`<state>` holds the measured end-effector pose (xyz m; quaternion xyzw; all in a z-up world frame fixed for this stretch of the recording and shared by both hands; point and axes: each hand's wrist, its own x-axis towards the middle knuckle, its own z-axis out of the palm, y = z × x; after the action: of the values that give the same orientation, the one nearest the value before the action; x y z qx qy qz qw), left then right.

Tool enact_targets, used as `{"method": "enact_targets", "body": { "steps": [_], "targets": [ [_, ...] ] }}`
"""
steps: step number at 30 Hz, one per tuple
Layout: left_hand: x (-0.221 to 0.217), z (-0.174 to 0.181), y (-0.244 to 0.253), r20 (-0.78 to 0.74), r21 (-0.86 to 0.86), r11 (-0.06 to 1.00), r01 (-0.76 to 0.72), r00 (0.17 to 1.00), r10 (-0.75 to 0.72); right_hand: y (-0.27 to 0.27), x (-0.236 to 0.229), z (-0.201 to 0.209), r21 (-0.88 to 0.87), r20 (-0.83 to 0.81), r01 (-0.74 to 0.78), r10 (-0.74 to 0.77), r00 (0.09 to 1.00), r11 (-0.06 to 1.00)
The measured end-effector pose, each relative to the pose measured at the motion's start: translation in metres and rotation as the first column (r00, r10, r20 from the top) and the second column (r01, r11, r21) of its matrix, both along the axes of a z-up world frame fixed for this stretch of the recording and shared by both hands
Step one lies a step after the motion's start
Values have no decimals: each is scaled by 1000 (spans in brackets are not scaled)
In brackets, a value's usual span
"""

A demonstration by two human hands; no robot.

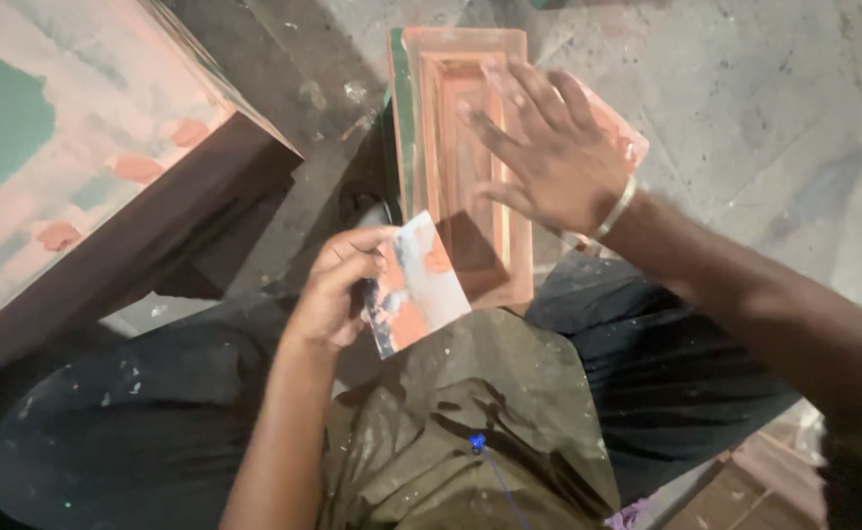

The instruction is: The person applies a pinkish putty to a rectangular wooden frame using a small card. They repeatedly scoop putty from a container and spread it into the frame's grooves, smoothing the surface.

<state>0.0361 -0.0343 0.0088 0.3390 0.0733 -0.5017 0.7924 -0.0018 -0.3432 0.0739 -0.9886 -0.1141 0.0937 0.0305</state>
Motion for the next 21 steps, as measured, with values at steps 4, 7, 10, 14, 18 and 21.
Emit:
{"method": "enact_targets", "body": {
  "steps": [4, 7, 10, 14, 18, 21],
  "targets": [
    [-5, -2, 4, -48, 5, 1000, 23, 999, -22, -1, 27, -21, 135, 27, -16, 13, 1000, 991],
    [-1, -5, 2, -51, 3, 1000, 14, 999, -14, -4, 36, -24, 183, 12, -32, 30, 999, 983],
    [3, -8, -5, -43, 17, 1000, 0, 999, 1, -13, 36, -18, 152, 10, -67, 66, 998, 986],
    [10, -5, -18, 2, 13, 999, 31, 1000, -31, -30, 33, -1, 300, -115, 33, 1, 993, 953],
    [12, 1, -24, 18, 56, 998, 22, 1000, -23, -39, 27, 17, -608, 200, -207, 400, 895, 767],
    [12, 2, -19, 31, 73, 997, 19, 999, -21, -34, 26, 31, -649, 203, -158, 369, 907, 745]
  ]
}}
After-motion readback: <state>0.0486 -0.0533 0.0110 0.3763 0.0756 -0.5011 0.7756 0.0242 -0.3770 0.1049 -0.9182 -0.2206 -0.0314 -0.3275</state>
